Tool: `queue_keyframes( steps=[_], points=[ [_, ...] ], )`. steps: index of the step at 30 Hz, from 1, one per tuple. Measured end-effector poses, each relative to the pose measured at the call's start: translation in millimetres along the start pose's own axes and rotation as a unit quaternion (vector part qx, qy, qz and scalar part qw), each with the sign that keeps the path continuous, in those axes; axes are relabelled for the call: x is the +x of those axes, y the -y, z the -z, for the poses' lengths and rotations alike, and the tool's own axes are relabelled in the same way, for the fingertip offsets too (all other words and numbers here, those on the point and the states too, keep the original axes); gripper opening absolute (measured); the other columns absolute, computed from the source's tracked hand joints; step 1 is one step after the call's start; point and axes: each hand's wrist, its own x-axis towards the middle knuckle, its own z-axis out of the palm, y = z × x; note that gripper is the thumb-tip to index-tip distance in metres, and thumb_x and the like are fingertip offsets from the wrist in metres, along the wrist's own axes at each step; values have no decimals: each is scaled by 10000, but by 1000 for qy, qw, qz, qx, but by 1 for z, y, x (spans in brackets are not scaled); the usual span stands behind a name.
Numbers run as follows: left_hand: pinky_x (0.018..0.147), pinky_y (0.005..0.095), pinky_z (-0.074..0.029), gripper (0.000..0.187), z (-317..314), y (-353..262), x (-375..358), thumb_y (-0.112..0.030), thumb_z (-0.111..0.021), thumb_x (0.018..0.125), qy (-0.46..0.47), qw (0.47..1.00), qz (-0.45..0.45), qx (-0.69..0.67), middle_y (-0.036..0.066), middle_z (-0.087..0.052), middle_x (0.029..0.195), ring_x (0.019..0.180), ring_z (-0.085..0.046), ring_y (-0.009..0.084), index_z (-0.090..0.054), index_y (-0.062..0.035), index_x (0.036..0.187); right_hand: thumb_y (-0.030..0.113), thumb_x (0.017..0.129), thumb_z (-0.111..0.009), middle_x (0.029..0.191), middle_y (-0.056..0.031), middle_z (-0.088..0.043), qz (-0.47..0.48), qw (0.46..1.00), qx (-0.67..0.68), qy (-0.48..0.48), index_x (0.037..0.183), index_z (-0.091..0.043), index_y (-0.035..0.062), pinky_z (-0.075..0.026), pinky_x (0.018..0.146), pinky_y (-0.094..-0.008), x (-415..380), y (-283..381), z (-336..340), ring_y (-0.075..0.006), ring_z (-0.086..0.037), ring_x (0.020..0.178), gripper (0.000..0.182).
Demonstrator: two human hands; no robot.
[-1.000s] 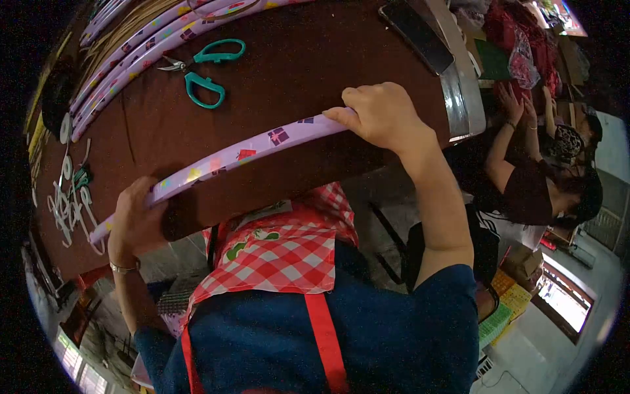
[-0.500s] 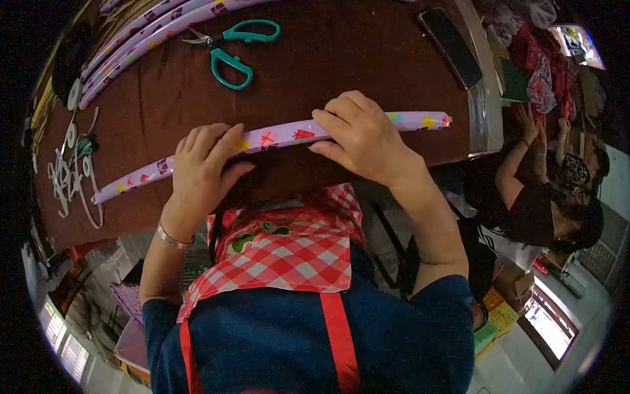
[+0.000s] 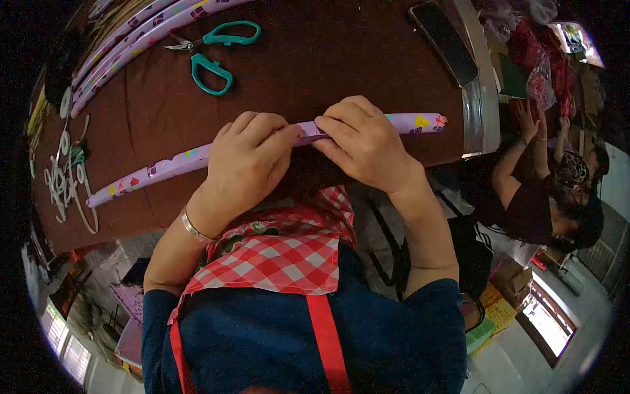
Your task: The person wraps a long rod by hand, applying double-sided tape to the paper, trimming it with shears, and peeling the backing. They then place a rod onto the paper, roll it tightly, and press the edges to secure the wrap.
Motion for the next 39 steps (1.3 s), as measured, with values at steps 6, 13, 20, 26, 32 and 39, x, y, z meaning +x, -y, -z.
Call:
queue_keyframes(
  steps=[6, 13, 20, 26, 32, 39],
  points=[
    [697, 379, -507, 183, -8, 2, 3, -58, -718, 755, 14, 1000, -1, -11, 57, -623, 937, 836, -618, 256, -672, -71, 932, 28, 738, -777, 982, -115, -634, -1, 999, 33, -14, 993, -679, 1, -529, 761, -404, -6, -5, -1, -313, -616, 895, 274],
    [690, 387, -497, 171, -12, 1, 0, -46, -722, 771, -27, 1000, 1, -15, 69, -634, 925, 825, -616, 270, -666, -68, 930, 14, 750, -757, 975, -104, -647, 4, 999, 17, -39, 969, -692, 20, -536, 762, -392, -11, -6, -7, -304, -623, 905, 229],
    [699, 395, -503, 172, -6, -8, 11, -47, -722, 759, -8, 999, 37, -33, 82, -639, 937, 831, -618, 291, -657, -66, 917, -1, 736, -741, 976, -112, -649, 8, 999, 19, -44, 969, -687, 8, -541, 758, -393, -9, -5, -8, -307, -620, 924, 239],
    [699, 398, -514, 146, -17, -11, 17, -43, -720, 749, 24, 999, 33, -21, 75, -636, 925, 820, -618, 286, -654, -72, 876, -17, 730, -729, 983, -121, -650, 16, 999, 6, -45, 975, -683, -11, -545, 758, -395, -10, -5, -7, -307, -620, 919, 250],
    [674, 376, -515, 140, -18, -9, 15, -36, -717, 747, 5, 999, 19, -27, 69, -627, 909, 798, -610, 276, -651, -74, 864, -24, 729, -726, 976, -125, -660, 20, 998, 7, -58, 966, -678, -20, -548, 763, -393, -13, -6, -9, -311, -623, 910, 241],
    [696, 381, -505, 173, -15, -11, 13, -69, -724, 727, 24, 999, 3, -25, 52, -625, 959, 850, -604, 267, -642, -88, 878, -12, 731, -727, 969, -128, -653, 37, 997, 15, -61, 954, -678, -18, -546, 768, -405, -14, -7, -8, -312, -623, 920, 228]
  ],
)
